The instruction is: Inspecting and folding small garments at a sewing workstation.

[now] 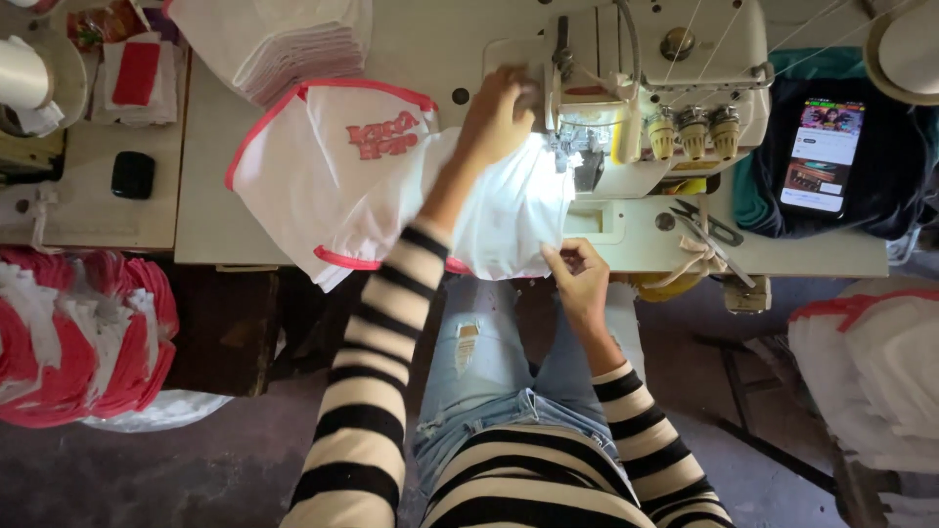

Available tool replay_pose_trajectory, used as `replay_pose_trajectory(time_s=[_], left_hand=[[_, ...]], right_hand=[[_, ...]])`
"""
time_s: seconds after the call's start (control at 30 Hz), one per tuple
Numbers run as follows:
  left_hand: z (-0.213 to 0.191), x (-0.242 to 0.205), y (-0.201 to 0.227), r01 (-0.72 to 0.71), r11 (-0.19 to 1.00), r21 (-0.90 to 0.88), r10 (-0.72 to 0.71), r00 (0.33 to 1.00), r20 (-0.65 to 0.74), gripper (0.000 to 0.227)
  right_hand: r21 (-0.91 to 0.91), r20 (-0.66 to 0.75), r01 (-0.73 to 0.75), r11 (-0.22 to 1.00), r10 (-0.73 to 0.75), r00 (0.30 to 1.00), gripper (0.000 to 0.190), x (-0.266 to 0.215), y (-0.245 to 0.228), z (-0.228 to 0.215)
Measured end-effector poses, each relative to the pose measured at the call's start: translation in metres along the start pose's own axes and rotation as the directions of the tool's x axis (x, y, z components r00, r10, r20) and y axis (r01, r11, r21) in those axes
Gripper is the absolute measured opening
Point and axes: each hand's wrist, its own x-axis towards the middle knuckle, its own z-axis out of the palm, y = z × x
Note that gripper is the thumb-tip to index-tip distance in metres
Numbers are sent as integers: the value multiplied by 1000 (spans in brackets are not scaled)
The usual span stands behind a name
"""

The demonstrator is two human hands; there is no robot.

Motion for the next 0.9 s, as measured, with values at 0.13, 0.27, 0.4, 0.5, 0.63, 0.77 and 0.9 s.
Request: replay_pose_trajectory(time_s=[0.13,0.27,0.4,0.5,0.63,0.77,0.9], left_hand=[[0,33,-4,162,934,-318,13,875,484,36],[-11,30,9,220,944,-245,-108,909,402,54],[-6,7,-2,170,968,-183,-110,948,299,13],[2,-27,2,-18,980,196,-37,961,275,12],[17,-78,50,22,946,323,-62,992,114,12],[41,-97,101,160,974,-162,-168,985,-33,12],[1,-102,133,112,992,-51,-116,989,-91,15]], right_hand=[[-6,-34,21,1000,-21,999,13,-4,6,-1],[-78,-28,80,994,-82,996,9,-7,8,-6],[-6,15,62,998,-62,998,17,-6,9,-6],[117,87,-7,993,-3,996,11,-1,30,-2],[47,113,-61,997,56,992,21,-7,67,-4],[53,194,-12,999,2,981,26,-15,61,-11],[-8,161,-19,1000,20,987,22,-34,92,-22]])
